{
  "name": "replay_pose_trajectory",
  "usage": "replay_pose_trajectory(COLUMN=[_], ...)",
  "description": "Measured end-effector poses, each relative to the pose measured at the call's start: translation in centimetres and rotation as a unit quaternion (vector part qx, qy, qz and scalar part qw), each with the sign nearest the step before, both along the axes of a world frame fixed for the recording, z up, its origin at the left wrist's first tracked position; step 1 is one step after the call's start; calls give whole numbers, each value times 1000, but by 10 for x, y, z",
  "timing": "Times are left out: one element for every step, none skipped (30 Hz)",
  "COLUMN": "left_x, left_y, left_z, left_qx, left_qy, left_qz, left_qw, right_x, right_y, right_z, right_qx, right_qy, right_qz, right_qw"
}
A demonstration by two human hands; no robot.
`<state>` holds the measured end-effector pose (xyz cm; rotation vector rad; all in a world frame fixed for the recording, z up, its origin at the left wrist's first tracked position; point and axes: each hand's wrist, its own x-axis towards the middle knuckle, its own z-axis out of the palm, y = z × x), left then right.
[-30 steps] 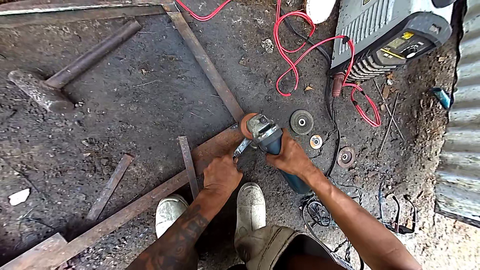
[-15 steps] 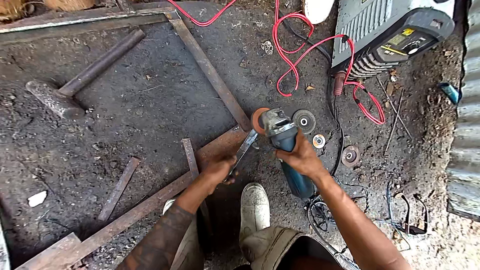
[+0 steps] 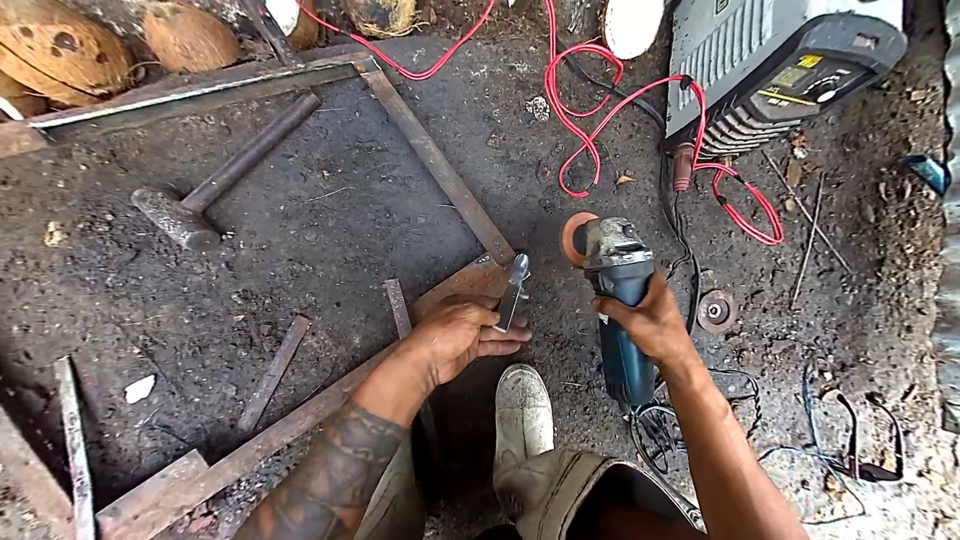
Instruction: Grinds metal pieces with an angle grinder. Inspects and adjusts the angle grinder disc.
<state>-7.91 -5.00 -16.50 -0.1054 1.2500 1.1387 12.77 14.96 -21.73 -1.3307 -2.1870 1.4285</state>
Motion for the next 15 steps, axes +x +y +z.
replay_pose_trajectory(left_x=[2,4,5,6,8,8,8,7,6,5,4,4,3,2,1], left_y=[4,7,11,14,15,16,18,19,20,21,22,22,22,22,21], left_z=[3,5,7,7,7,7,6,6,7,7,8,8,9,10,10], left_qx=[-4,-12,-21,-26,-28,-28,-25,-24,-24,-24,-23,-21,-20,-18,-18], left_qy=[8,15,22,25,27,27,28,25,19,16,14,11,10,7,5], left_qz=[5,6,6,5,0,-5,-11,-12,-11,-9,-6,-3,-1,0,3], left_qw=[1000,1000,1000,999,999,999,999,999,999,1000,1000,1000,1000,1000,1000], right_x=[3,6,9,11,14,16,18,20,22,23,24,24,24,25,25], right_y=[-1,-2,-3,-3,-4,-6,-7,-8,-9,-10,-11,-11,-11,-12,-12], right_z=[-1,-3,-4,-4,-4,-4,-4,-4,-4,-4,-3,-2,-2,-2,-3], right_qx=[-5,-10,-17,-24,-28,-28,-27,-29,-31,-32,-34,-37,-40,-42,-41], right_qy=[13,23,31,40,43,42,41,40,40,40,42,43,46,47,49], right_qz=[-8,-16,-23,-28,-30,-28,-29,-30,-32,-34,-34,-35,-33,-32,-29], right_qw=[1000,1000,999,999,998,998,998,998,998,998,998,998,998,998,998])
